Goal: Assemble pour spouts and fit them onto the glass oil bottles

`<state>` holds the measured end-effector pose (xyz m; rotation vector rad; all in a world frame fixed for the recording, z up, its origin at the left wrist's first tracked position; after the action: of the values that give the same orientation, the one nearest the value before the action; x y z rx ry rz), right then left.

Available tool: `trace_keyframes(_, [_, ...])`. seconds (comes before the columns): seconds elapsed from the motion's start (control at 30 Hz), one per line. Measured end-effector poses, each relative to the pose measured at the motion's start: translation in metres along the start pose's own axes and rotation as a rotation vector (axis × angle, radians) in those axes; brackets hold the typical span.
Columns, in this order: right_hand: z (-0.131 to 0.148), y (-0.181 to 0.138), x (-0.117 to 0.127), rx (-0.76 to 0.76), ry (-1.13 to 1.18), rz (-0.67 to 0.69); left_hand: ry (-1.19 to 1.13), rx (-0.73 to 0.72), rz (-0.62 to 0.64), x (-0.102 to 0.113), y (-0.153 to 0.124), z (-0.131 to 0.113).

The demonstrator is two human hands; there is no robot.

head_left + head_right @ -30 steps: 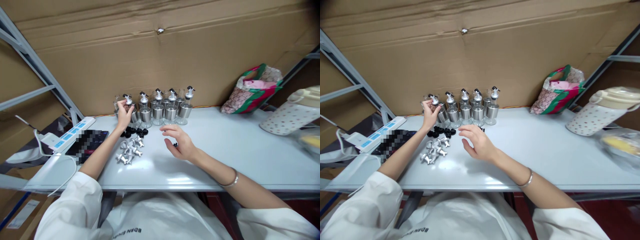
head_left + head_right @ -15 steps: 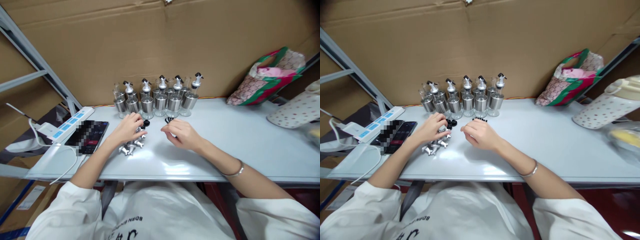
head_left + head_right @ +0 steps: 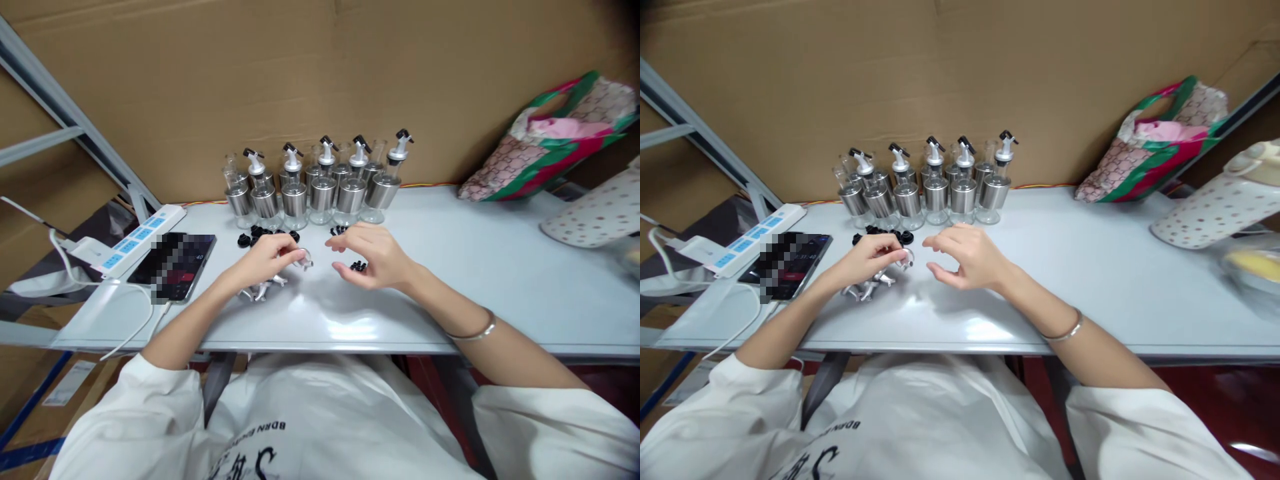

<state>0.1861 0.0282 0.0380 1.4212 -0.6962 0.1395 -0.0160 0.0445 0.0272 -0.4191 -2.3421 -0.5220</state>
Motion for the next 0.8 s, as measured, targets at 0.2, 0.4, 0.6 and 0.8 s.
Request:
trace_keyframes(0.2, [0.009, 0.001, -0.004, 0.008, 0.165, 0.085, -0.765, 0.419, 0.187, -0.043, -0.014, -0.018])
trace_keyframes(0.4, [0.012, 0.000, -0.006, -0.088, 0.225, 0.138, -1.061, 0.697, 0.230, -0.065, -0.024, -0.016])
trace_keyframes(0.6, [0.007, -0.003, -0.010, -0.275, 0.274, 0.260, -1.125, 0.715, 0.179, -0.070, -0.022, -0.010])
trace_keyframes(0.8, [0.005, -0.002, -0.012, -0.449, 0.369, 0.368, -1.108, 0.709, 0.177, -0.073, -0.019, -0.005])
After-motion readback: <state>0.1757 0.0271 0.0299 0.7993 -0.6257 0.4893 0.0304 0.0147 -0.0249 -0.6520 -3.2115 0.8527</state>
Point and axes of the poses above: each hand's wrist, its own y-axis towards the middle knuckle, its own x-axis out of the back of the hand, z = x × y, the point moved 3 cm from there along y, towards the middle knuckle, and after that the axes turned 9 degrees about -z, right-handed, at the moved point
